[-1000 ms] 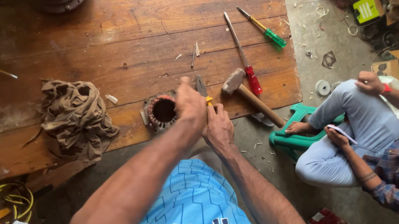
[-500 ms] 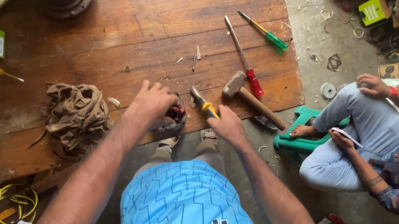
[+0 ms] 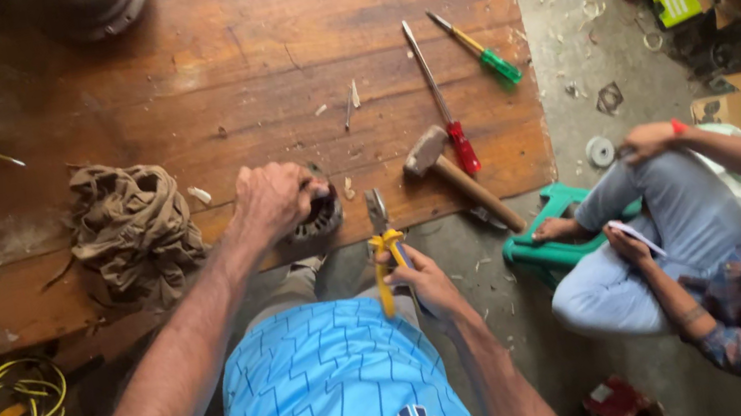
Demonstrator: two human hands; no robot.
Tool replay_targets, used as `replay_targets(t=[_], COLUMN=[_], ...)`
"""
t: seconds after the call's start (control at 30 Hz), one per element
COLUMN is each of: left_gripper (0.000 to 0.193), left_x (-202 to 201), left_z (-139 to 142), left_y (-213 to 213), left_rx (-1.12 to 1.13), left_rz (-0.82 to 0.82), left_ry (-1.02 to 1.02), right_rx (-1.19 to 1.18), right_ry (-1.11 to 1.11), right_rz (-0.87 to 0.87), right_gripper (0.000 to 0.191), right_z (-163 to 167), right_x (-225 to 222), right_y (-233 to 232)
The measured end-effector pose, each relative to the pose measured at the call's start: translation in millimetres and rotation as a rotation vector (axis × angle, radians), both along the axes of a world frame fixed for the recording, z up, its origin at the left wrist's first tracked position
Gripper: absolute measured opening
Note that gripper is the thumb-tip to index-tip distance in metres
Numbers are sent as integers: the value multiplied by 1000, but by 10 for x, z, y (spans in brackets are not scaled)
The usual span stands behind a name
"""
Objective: The person holds a small motor stator with red windings on a wooden workbench and uses pliers to pull and cut pieces of wire and insulation out of it, working around the housing a piece at a time and setting extracted fragments on the bench.
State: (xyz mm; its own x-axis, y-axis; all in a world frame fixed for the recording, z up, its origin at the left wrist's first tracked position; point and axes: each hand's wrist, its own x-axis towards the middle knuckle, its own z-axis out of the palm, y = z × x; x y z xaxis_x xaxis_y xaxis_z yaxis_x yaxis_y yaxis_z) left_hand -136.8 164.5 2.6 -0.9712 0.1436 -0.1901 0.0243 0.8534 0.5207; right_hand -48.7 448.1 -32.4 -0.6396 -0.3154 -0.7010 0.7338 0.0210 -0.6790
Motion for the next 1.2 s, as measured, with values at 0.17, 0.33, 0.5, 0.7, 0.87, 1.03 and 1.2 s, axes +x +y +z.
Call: replay_targets(t=[0.17, 0.33, 0.5, 0.7, 0.87, 1.03, 1.2], left_gripper=[20, 24, 32, 41, 49, 39, 32], left_x=[62, 181, 298, 355, 351, 295, 33], left_z=[0, 25, 12, -110, -210, -398, -599], left_y=[68, 93, 149, 342, 487, 695, 916], left_rx=[38, 34, 67, 312, 376, 793, 1416], left_rz=[46, 39, 104, 349, 480, 841, 1216], left_ry=[40, 84, 81, -56, -183, -481, -700], right_rx=[-233, -612, -515, -466, -425, -414, -370], right_ry=[-197, -331, -351, -322, -333, -326, -325], right_rz=[-29, -34, -56, -157, -233, -275, -271], right_gripper=[34, 39, 45, 46, 46, 46, 48], right_z=[251, 355, 357, 361, 356, 292, 236], right_x=[-18, -10, 82, 152, 208, 219, 176], right_y=[-103, -194, -239, -197, -55, 52, 121])
